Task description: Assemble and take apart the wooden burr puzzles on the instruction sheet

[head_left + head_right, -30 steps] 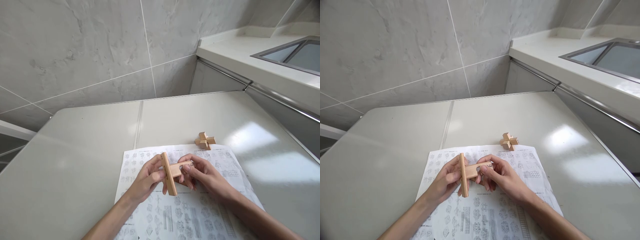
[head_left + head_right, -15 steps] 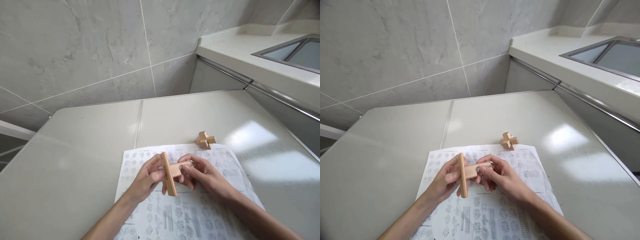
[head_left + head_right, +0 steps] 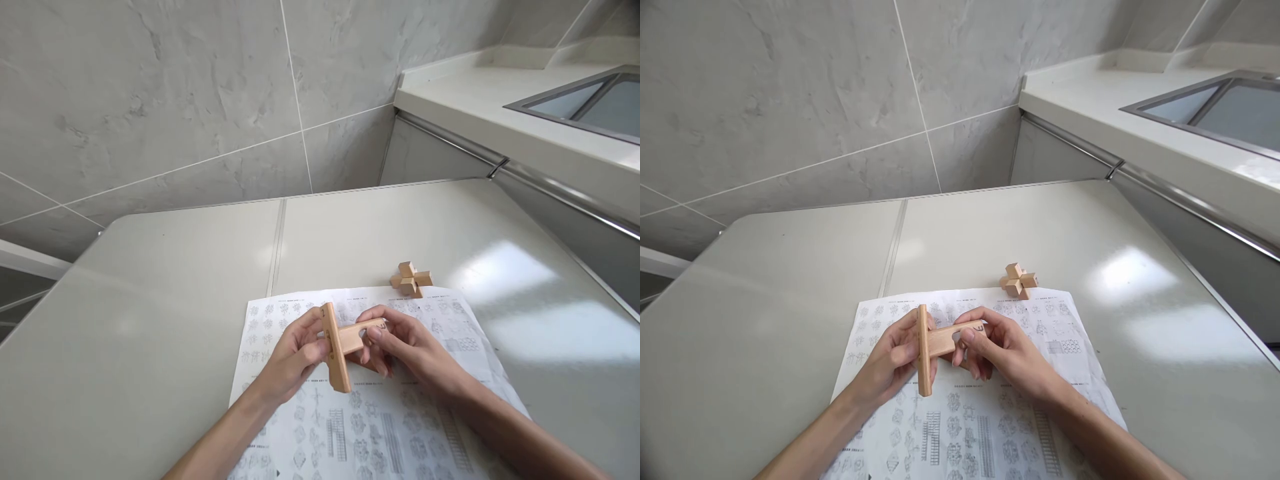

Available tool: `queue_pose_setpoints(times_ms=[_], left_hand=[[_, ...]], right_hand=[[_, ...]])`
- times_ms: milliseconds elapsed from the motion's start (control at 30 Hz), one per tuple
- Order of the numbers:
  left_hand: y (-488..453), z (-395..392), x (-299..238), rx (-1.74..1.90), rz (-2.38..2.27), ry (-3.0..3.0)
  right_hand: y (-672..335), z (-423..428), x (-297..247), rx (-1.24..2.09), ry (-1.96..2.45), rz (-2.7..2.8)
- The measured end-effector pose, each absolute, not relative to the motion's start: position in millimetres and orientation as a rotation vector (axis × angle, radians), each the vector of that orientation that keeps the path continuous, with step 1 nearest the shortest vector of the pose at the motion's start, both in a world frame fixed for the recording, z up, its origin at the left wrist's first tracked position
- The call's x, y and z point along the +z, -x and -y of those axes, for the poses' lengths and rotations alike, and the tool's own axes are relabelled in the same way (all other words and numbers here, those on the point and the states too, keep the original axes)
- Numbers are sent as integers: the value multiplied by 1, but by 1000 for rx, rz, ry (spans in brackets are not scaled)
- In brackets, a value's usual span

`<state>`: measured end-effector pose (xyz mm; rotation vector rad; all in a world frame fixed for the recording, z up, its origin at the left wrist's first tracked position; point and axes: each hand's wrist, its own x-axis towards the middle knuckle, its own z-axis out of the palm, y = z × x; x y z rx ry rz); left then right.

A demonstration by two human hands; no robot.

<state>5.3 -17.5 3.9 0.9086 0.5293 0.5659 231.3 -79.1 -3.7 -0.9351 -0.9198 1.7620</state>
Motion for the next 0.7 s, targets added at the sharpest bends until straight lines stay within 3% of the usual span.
queue_pose_setpoints(times_ms=[700], left_hand=[[-5,16,2,621,-551,-889]], right_hand=[[-225,83,1,1671,975,966]])
